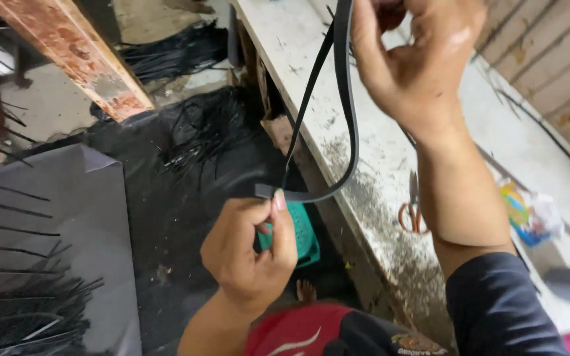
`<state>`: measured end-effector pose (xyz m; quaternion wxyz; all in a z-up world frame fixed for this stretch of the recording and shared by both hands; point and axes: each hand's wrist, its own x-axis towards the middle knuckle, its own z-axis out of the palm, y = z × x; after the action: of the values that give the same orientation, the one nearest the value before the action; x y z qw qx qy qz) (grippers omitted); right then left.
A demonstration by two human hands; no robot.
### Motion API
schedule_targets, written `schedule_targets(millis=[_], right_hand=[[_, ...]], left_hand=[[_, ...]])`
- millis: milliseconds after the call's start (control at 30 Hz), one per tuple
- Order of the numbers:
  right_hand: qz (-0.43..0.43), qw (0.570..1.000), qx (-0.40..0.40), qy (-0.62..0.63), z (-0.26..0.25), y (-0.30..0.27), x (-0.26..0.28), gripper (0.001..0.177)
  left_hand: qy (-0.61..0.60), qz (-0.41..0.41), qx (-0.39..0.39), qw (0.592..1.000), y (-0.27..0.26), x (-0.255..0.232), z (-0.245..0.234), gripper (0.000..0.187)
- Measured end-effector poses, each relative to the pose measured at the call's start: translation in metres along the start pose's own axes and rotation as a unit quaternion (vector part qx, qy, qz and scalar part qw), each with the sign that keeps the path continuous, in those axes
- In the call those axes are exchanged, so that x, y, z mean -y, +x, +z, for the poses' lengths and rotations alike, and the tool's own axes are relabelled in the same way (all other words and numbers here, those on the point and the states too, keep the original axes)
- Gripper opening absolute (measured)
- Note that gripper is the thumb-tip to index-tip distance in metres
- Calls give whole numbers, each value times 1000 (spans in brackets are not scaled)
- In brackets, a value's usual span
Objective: Processing the ends of leather strips using a finishing tool and hanging them on a rack.
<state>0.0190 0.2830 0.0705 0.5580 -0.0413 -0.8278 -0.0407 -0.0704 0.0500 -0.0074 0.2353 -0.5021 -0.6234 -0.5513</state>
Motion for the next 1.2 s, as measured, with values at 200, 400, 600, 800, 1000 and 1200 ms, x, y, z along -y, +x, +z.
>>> schedule_targets(millis=[200, 400, 600, 800, 1000, 1200], right_hand=[[-9, 995, -26, 95, 71, -3, -41, 18], [11, 987, -33, 157, 134, -9, -78, 19], [61, 982, -9, 179, 158, -9, -90, 19], [96, 974, -12, 205, 168, -6, -105, 17], [113, 972, -12, 206, 176, -3, -113, 16], [125, 971, -25, 204, 185, 4, -120, 17]], left_hand=[[-15, -13, -31, 999, -1, 11, 32, 20], [-14, -67, -49, 996, -17, 45, 66, 17], [-31, -113, -42, 992, -31, 80, 93, 7], [-45, -127, -65, 989, -23, 96, 110, 5], [-69, -155, -93, 981, -9, 103, 118, 4], [-45, -177, -89, 979, -19, 129, 129, 8]])
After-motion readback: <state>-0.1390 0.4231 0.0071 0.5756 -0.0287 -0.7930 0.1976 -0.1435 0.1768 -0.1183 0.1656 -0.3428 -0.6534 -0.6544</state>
